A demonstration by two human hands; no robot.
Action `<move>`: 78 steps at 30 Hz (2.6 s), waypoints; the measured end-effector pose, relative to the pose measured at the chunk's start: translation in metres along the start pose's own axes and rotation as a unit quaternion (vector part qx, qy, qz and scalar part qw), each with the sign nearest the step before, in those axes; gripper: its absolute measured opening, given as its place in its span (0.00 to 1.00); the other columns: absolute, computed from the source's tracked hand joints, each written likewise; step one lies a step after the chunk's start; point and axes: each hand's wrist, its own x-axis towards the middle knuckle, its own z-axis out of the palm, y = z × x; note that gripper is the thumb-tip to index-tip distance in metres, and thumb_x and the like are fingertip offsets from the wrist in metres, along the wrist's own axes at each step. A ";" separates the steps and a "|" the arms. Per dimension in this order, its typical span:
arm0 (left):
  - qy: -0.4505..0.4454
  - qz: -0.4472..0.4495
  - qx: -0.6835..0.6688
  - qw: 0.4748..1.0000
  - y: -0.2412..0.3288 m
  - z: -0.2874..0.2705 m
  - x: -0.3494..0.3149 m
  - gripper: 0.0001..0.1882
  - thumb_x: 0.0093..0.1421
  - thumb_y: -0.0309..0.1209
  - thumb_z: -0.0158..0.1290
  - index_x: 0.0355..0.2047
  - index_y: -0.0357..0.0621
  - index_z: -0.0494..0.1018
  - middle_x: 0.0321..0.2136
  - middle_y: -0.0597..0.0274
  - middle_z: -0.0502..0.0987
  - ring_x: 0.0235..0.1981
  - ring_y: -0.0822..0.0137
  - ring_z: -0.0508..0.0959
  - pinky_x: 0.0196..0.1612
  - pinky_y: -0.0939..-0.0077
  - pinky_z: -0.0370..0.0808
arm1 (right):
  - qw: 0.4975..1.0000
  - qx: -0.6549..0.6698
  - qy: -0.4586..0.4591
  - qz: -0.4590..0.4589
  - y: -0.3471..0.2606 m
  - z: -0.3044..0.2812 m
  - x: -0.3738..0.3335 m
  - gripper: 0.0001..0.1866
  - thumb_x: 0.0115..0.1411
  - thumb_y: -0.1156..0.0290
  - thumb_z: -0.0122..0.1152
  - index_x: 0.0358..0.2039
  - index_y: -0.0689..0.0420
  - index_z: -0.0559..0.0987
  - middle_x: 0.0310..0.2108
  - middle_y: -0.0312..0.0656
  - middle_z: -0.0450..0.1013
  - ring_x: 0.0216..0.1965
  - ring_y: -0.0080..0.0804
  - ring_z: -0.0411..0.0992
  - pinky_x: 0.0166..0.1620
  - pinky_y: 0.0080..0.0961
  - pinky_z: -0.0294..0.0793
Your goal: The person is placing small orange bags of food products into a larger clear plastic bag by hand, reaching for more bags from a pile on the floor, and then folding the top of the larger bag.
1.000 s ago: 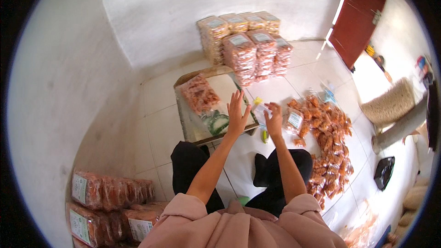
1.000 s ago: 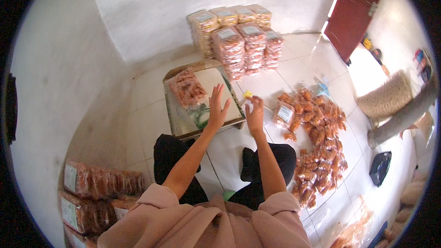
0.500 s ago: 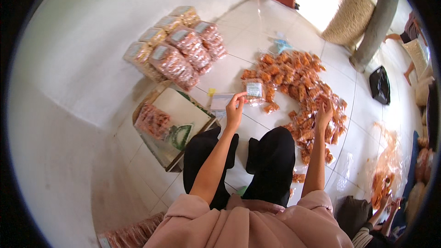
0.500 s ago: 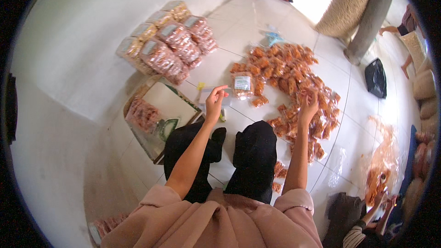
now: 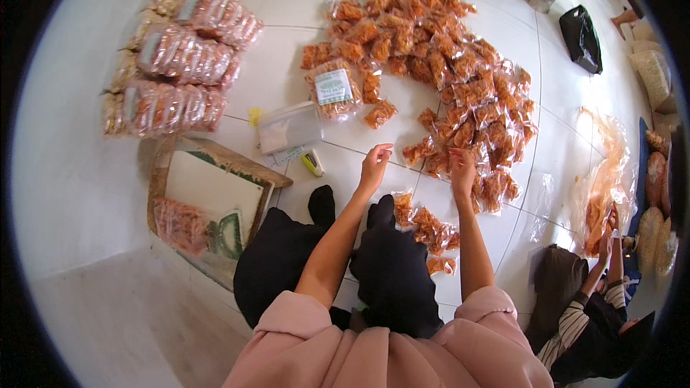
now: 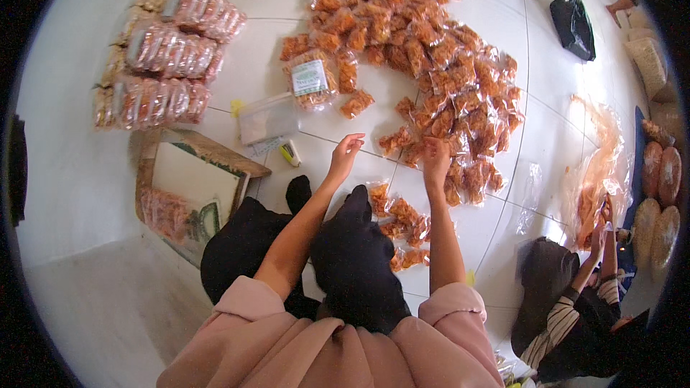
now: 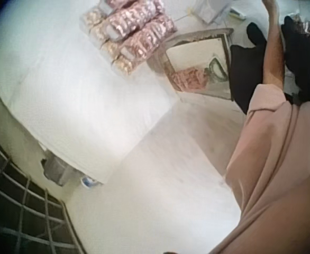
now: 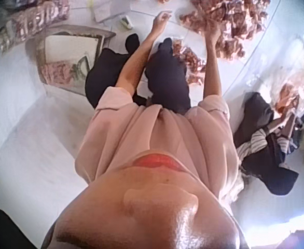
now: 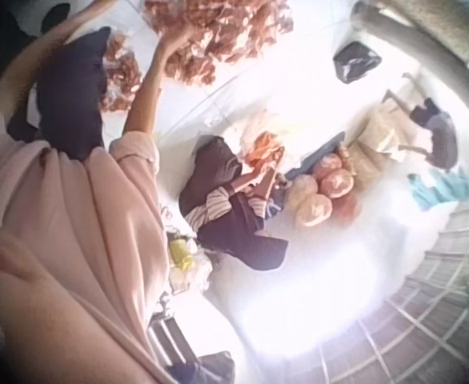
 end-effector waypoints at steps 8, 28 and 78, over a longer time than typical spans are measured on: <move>-0.004 0.102 0.177 0.979 -0.085 0.031 0.034 0.28 0.50 0.27 0.55 0.52 0.44 0.59 0.46 0.53 0.64 0.42 0.62 0.70 0.45 0.70 0.68 | 0.993 -0.111 -0.037 -0.024 0.002 0.084 -0.009 0.34 0.48 0.75 0.60 0.55 0.58 0.58 0.51 0.51 0.58 0.53 0.50 0.53 0.54 0.40 0.55; -0.070 -0.055 -0.201 0.976 0.061 -0.015 0.044 0.26 0.49 0.24 0.58 0.48 0.37 0.63 0.41 0.57 0.72 0.41 0.68 0.75 0.45 0.76 0.73 | 0.882 0.365 -0.241 0.173 -0.105 0.055 0.059 0.22 0.48 0.65 0.66 0.41 0.62 0.72 0.32 0.39 0.73 0.33 0.22 0.70 0.36 0.19 0.69; 0.597 -0.086 0.347 0.718 0.035 -0.279 -0.305 0.41 0.45 0.31 0.60 0.57 0.50 0.49 0.51 0.48 0.50 0.54 0.49 0.51 0.54 0.51 0.51 | 0.731 0.487 -0.398 0.266 -0.344 0.176 -0.261 0.18 0.55 0.73 0.53 0.44 0.55 0.58 0.36 0.44 0.67 0.28 0.38 0.74 0.24 0.27 0.77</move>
